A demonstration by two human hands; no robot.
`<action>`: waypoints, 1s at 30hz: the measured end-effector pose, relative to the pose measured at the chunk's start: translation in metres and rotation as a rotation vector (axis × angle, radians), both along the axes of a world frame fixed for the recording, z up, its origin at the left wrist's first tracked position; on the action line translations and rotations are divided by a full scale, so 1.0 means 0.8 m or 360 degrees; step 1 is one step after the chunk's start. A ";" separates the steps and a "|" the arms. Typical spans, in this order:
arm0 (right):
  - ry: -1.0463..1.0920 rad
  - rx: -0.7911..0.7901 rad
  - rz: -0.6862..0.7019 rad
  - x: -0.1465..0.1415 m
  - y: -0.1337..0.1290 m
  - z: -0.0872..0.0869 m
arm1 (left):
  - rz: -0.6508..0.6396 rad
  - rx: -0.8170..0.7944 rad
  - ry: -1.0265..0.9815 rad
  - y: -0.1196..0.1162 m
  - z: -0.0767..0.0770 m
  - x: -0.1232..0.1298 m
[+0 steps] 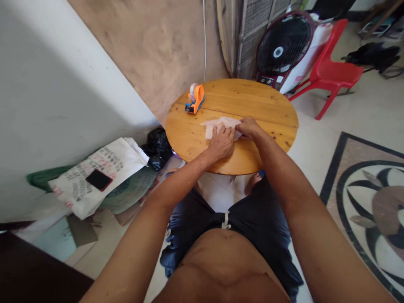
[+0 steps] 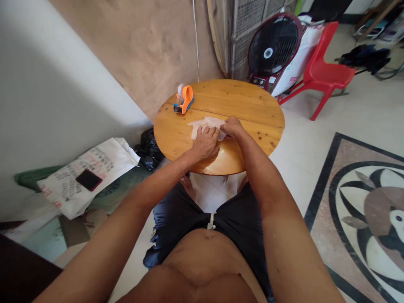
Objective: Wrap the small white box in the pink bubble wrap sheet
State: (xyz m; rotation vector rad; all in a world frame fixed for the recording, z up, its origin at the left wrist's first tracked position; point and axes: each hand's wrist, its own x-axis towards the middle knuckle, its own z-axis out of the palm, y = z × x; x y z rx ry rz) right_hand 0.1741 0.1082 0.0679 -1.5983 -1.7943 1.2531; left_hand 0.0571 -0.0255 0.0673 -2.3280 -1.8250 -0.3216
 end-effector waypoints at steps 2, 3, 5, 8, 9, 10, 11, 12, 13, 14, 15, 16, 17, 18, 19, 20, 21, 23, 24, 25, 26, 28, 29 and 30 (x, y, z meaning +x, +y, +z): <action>0.0047 -0.0030 -0.0019 0.000 -0.003 0.003 | -0.0015 -0.0005 0.0012 0.000 0.001 -0.002; 0.0073 -0.0043 -0.0030 0.000 -0.004 0.006 | -0.0028 -0.0008 0.0011 0.001 0.002 -0.004; 0.0111 -0.0068 -0.0054 0.000 -0.008 0.010 | -0.0059 -0.0015 0.0000 0.002 0.004 -0.008; 0.0159 -0.0104 -0.0075 0.000 -0.011 0.015 | -0.0079 -0.0034 -0.0047 0.008 0.006 -0.013; 0.0176 -0.0115 -0.0070 -0.001 -0.012 0.016 | -0.0074 -0.0035 -0.0073 0.010 0.005 -0.014; 0.0191 -0.0122 -0.0064 -0.002 -0.012 0.017 | -0.0064 -0.0033 -0.0102 0.013 0.005 -0.015; 0.0203 -0.0127 -0.0055 -0.003 -0.012 0.017 | -0.0047 -0.0028 -0.0132 0.016 0.005 -0.015; 0.0210 -0.0131 -0.0047 -0.003 -0.013 0.016 | -0.0022 -0.0021 -0.0160 0.019 0.004 -0.015; 0.0215 -0.0132 -0.0041 -0.004 -0.013 0.015 | 0.0010 -0.0013 -0.0183 0.022 0.003 -0.014; 0.0217 -0.0131 -0.0038 -0.004 -0.013 0.015 | 0.0043 -0.0006 -0.0200 0.025 0.003 -0.013; 0.0221 -0.0129 -0.0032 -0.004 -0.013 0.014 | 0.0075 0.0003 -0.0211 0.028 0.002 -0.011; 0.0228 -0.0125 -0.0024 -0.004 -0.013 0.013 | 0.0101 0.0014 -0.0220 0.030 0.001 -0.010; 0.0238 -0.0123 -0.0014 -0.004 -0.013 0.013 | 0.0119 0.0028 -0.0229 0.033 0.000 -0.008; 0.0248 -0.0120 -0.0004 -0.004 -0.014 0.014 | 0.0133 0.0043 -0.0239 0.035 -0.001 -0.007; 0.0258 -0.0117 0.0006 -0.004 -0.015 0.014 | 0.0143 0.0058 -0.0248 0.037 -0.001 -0.006; 0.0268 -0.0111 0.0011 -0.004 -0.015 0.015 | 0.0152 0.0071 -0.0256 0.039 -0.002 -0.005; 0.0279 -0.0097 0.0010 -0.004 -0.016 0.016 | 0.0161 0.0083 -0.0262 0.041 -0.003 -0.004; 0.0291 -0.0062 -0.0002 -0.004 -0.018 0.017 | 0.0178 0.0095 -0.0259 0.043 -0.006 -0.003; 0.0296 -0.0045 -0.0004 -0.005 -0.018 0.018 | 0.0182 0.0096 -0.0254 0.043 -0.007 -0.003; 0.0300 -0.0032 -0.0003 -0.005 -0.018 0.018 | 0.0179 0.0097 -0.0246 0.043 -0.008 -0.003; 0.0305 -0.0026 0.0000 -0.006 -0.018 0.017 | 0.0170 0.0101 -0.0239 0.041 -0.010 -0.003; 0.0318 -0.0036 0.0007 -0.007 -0.017 0.016 | 0.0127 0.0120 -0.0237 0.038 -0.013 -0.005; 0.0328 -0.0048 0.0009 -0.008 -0.016 0.015 | 0.0098 0.0130 -0.0241 0.036 -0.014 -0.006; 0.0340 -0.0062 0.0012 -0.009 -0.016 0.015 | 0.0071 0.0136 -0.0248 0.034 -0.015 -0.008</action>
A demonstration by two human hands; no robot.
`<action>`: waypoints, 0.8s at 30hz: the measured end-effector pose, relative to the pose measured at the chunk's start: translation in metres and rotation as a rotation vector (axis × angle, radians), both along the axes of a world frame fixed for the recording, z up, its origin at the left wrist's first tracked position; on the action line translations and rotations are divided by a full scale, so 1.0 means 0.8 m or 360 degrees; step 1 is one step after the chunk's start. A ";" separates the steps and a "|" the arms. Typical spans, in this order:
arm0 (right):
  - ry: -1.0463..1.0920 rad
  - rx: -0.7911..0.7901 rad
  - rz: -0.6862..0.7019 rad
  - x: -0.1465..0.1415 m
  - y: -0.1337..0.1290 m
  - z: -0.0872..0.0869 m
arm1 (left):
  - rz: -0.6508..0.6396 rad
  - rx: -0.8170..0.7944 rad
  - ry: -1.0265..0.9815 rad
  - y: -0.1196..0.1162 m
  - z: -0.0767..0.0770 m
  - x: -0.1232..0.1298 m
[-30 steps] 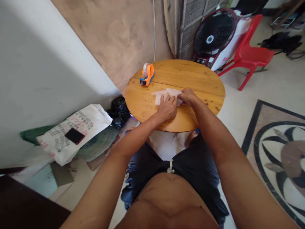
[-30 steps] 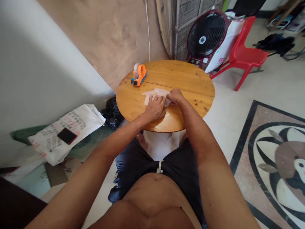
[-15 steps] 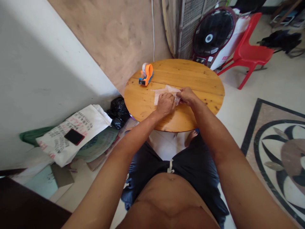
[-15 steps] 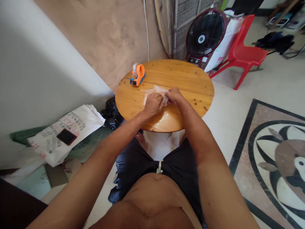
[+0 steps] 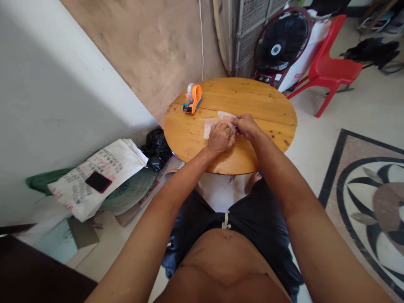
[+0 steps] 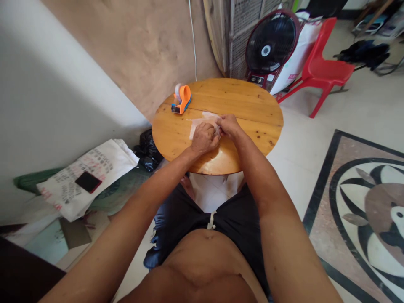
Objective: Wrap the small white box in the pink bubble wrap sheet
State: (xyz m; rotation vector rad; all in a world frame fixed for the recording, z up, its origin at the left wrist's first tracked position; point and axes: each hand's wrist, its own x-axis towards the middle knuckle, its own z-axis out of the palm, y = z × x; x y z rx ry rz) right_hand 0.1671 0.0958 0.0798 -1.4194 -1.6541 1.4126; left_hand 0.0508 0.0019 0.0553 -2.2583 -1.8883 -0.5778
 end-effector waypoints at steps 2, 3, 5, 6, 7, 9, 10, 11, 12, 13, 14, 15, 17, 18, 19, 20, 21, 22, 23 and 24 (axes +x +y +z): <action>0.0019 -0.0024 0.0006 -0.003 0.000 -0.001 | -0.0037 -0.0002 -0.0016 -0.003 -0.001 -0.003; 0.0026 -0.0024 0.0007 -0.005 0.000 -0.001 | -0.0044 -0.0008 -0.0022 -0.004 -0.002 -0.004; 0.0033 0.0003 0.0005 -0.009 0.000 -0.001 | -0.0034 -0.0021 -0.0030 -0.004 -0.002 -0.005; 0.0037 0.0021 0.0007 -0.011 0.000 -0.002 | -0.0026 -0.0026 -0.0033 -0.004 -0.002 -0.005; 0.0046 0.0038 0.0015 -0.012 -0.001 -0.002 | -0.0017 -0.0028 -0.0040 -0.003 -0.002 -0.005; 0.0105 0.0058 0.0036 -0.012 -0.002 -0.003 | -0.0016 -0.0018 -0.0064 -0.003 -0.003 -0.006; 0.0166 0.0062 0.0046 -0.011 -0.003 -0.004 | -0.0027 -0.0006 -0.0079 -0.003 -0.003 -0.007; 0.0243 0.0063 0.0056 -0.010 -0.004 -0.005 | -0.0043 0.0005 -0.0095 -0.003 -0.003 -0.009; 0.0327 0.0062 0.0065 -0.007 -0.006 -0.006 | -0.0061 0.0012 -0.0108 -0.002 -0.003 -0.010; 0.0409 0.0056 0.0071 -0.005 -0.008 -0.007 | -0.0076 0.0013 -0.0120 -0.001 -0.003 -0.013; 0.0482 0.0048 0.0074 -0.002 -0.010 -0.008 | -0.0087 0.0005 -0.0129 0.000 -0.004 -0.015; 0.0539 0.0037 0.0078 0.001 -0.012 -0.009 | -0.0093 -0.0009 -0.0137 0.002 -0.004 -0.017; 0.0616 0.0022 0.0079 0.006 -0.017 -0.012 | -0.0099 -0.0044 -0.0153 0.007 -0.003 -0.022; 0.0643 0.0024 0.0085 0.008 -0.020 -0.013 | -0.0104 -0.0061 -0.0168 0.009 -0.002 -0.024; 0.0659 0.0030 0.0094 0.010 -0.022 -0.015 | -0.0110 -0.0074 -0.0192 0.012 -0.002 -0.026; 0.0659 0.0042 0.0098 0.011 -0.023 -0.018 | -0.0115 -0.0081 -0.0227 0.014 -0.001 -0.028; 0.0644 0.0062 0.0094 0.012 -0.024 -0.021 | -0.0116 -0.0088 -0.0273 0.017 0.000 -0.030; 0.0619 0.0094 0.0084 0.011 -0.024 -0.026 | -0.0111 -0.0097 -0.0327 0.019 0.000 -0.033; 0.0592 0.0139 0.0075 0.010 -0.023 -0.031 | -0.0103 -0.0106 -0.0388 0.021 0.001 -0.035; 0.0568 0.0197 0.0063 0.009 -0.021 -0.038 | -0.0093 -0.0116 -0.0452 0.024 0.000 -0.038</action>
